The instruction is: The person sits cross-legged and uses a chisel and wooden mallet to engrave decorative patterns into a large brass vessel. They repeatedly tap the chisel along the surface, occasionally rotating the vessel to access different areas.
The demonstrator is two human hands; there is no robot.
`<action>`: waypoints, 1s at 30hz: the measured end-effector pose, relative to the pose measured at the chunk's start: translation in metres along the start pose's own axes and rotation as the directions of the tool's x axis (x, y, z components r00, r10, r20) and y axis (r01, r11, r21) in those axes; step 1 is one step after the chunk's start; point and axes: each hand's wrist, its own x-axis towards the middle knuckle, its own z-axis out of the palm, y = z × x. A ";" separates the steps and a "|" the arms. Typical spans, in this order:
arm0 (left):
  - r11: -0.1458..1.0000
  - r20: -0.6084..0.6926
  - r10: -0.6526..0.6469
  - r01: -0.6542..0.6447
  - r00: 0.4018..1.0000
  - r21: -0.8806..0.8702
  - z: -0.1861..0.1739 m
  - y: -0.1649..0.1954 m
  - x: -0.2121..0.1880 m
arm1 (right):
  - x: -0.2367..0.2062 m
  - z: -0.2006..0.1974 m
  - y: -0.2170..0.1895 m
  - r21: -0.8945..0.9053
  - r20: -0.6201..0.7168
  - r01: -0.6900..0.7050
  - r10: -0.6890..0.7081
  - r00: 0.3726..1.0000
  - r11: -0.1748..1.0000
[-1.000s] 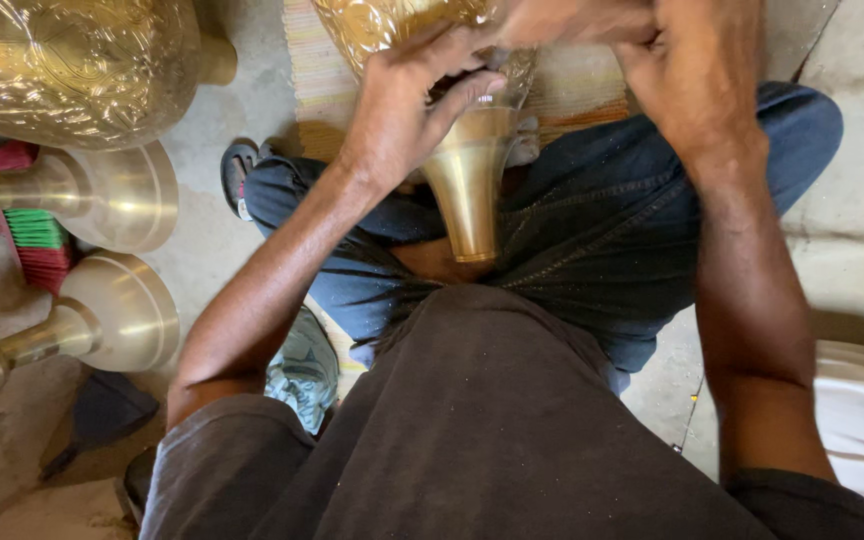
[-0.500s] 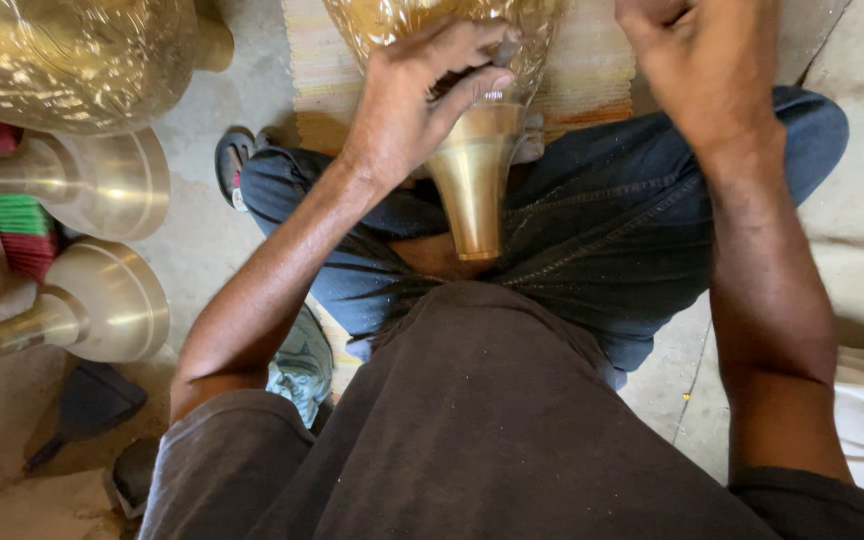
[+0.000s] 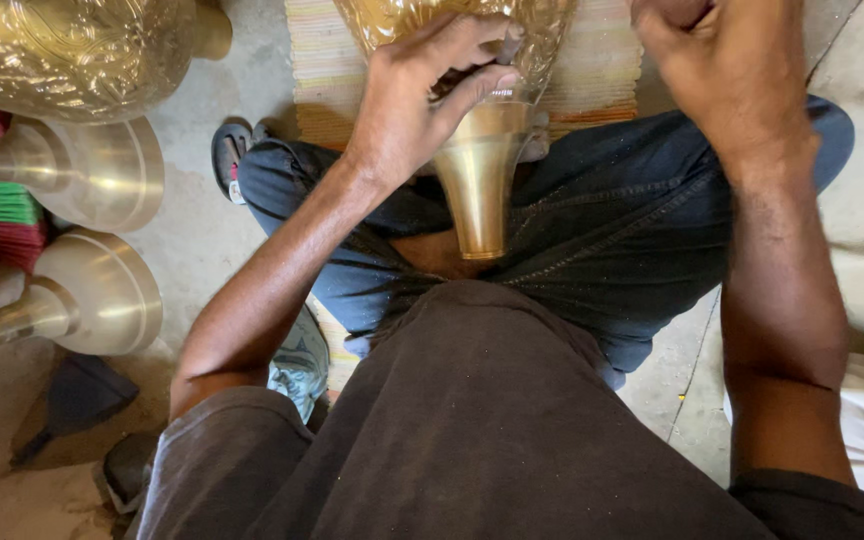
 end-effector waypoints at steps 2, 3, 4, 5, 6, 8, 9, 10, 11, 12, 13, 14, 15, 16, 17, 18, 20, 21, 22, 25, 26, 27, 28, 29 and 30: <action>1.000 -0.005 0.010 -0.010 1.000 0.011 0.000 0.001 -0.001 | -0.001 -0.002 0.000 -0.168 0.019 0.124 -0.122 0.992 0.978; 1.000 -0.006 0.020 -0.020 1.000 0.020 0.000 0.000 -0.001 | -0.001 -0.002 0.001 -0.184 0.016 0.152 -0.152 0.988 0.971; 1.000 -0.006 0.017 -0.017 1.000 0.015 0.000 0.000 -0.002 | -0.002 -0.004 0.001 -0.201 0.012 0.180 -0.181 0.983 0.963; 1.000 -0.007 0.011 -0.011 1.000 0.010 0.000 0.000 -0.002 | -0.002 -0.003 0.001 -0.056 -0.001 0.120 -0.121 0.993 0.991; 1.000 -0.008 0.009 -0.009 1.000 0.007 0.000 0.000 -0.002 | -0.003 -0.004 0.002 -0.058 0.000 0.119 -0.119 0.993 0.991; 1.000 0.004 0.001 -0.001 1.000 0.020 -0.001 0.001 -0.001 | -0.003 -0.004 0.002 -0.208 0.019 0.171 -0.171 0.985 0.963; 1.000 0.010 0.004 -0.004 1.000 0.028 -0.002 0.001 0.001 | -0.001 -0.002 0.003 -0.243 0.017 0.173 -0.174 0.985 0.954; 0.999 -0.001 0.021 -0.021 1.000 0.030 -0.002 0.002 0.002 | -0.002 -0.002 0.003 -0.278 0.015 0.174 -0.177 0.984 0.945; 0.999 -0.010 0.033 -0.032 0.999 0.030 -0.003 0.004 0.002 | -0.001 -0.001 0.004 -0.198 0.000 0.124 -0.127 0.992 0.972; 0.999 -0.019 0.038 -0.038 0.999 0.027 -0.004 0.006 0.002 | -0.001 -0.001 0.004 -0.148 0.014 0.107 -0.106 0.994 0.983; 1.000 -0.015 0.010 -0.010 1.000 -0.012 -0.006 0.008 0.001 | -0.001 0.000 0.005 -0.097 0.029 0.089 -0.086 0.996 0.991; 0.999 -0.012 -0.014 0.014 1.000 -0.049 -0.007 0.010 0.000 | -0.002 -0.001 0.006 -0.083 0.059 0.107 -0.102 0.993 0.991; 0.995 -0.007 -0.038 0.038 0.999 -0.087 -0.009 0.011 0.000 | -0.003 -0.001 0.006 -0.134 0.074 0.122 -0.112 0.991 0.983; 0.997 -0.009 -0.032 0.031 0.999 -0.073 -0.009 0.012 0.000 | -0.003 -0.002 0.007 -0.185 0.089 0.138 -0.123 0.988 0.973; 0.998 -0.012 -0.024 0.023 1.000 -0.057 -0.010 0.012 0.001 | -0.004 -0.004 0.008 -0.298 0.086 0.150 -0.130 0.988 0.943; 0.999 -0.014 -0.018 0.017 1.000 -0.044 -0.010 0.013 0.001 | -0.004 -0.005 0.009 -0.281 0.080 0.130 -0.111 0.991 0.951; 0.999 -0.013 -0.017 0.017 1.000 -0.049 -0.009 0.012 0.000 | -0.004 -0.006 0.010 -0.110 0.072 0.055 -0.047 0.996 0.992; 0.998 -0.010 -0.021 0.021 1.000 -0.056 -0.009 0.011 -0.001 | -0.004 -0.007 0.010 -0.106 0.069 0.066 -0.059 0.996 0.992; 1.000 -0.023 -0.008 0.007 1.000 -0.025 -0.007 0.011 -0.002 | -0.004 -0.007 0.009 -0.102 0.067 0.078 -0.071 0.995 0.992; 0.999 -0.046 0.022 -0.020 0.999 0.030 -0.005 0.007 -0.003 | -0.004 -0.006 0.007 -0.286 0.029 0.189 -0.188 0.982 0.939; 1.000 -0.046 0.013 -0.012 0.999 0.014 -0.004 0.006 -0.004 | -0.004 -0.007 0.007 -0.296 0.031 0.200 -0.200 0.979 0.934; 1.000 -0.045 0.005 -0.005 0.999 -0.002 -0.004 0.005 -0.004 | -0.004 -0.007 0.006 -0.300 0.032 0.210 -0.210 0.977 0.930; 1.000 -0.037 -0.005 0.005 0.999 -0.004 -0.004 0.005 -0.004 | -0.005 -0.007 0.006 -0.308 0.029 0.213 -0.215 0.976 0.927; 1.000 -0.029 -0.015 0.015 0.999 -0.007 -0.004 0.004 -0.004 | -0.005 -0.007 0.006 -0.327 0.026 0.222 -0.226 0.974 0.919; 1.000 -0.021 -0.024 0.024 0.999 -0.008 -0.005 0.005 -0.004 | -0.005 -0.007 0.006 -0.340 0.027 0.227 -0.232 0.972 0.912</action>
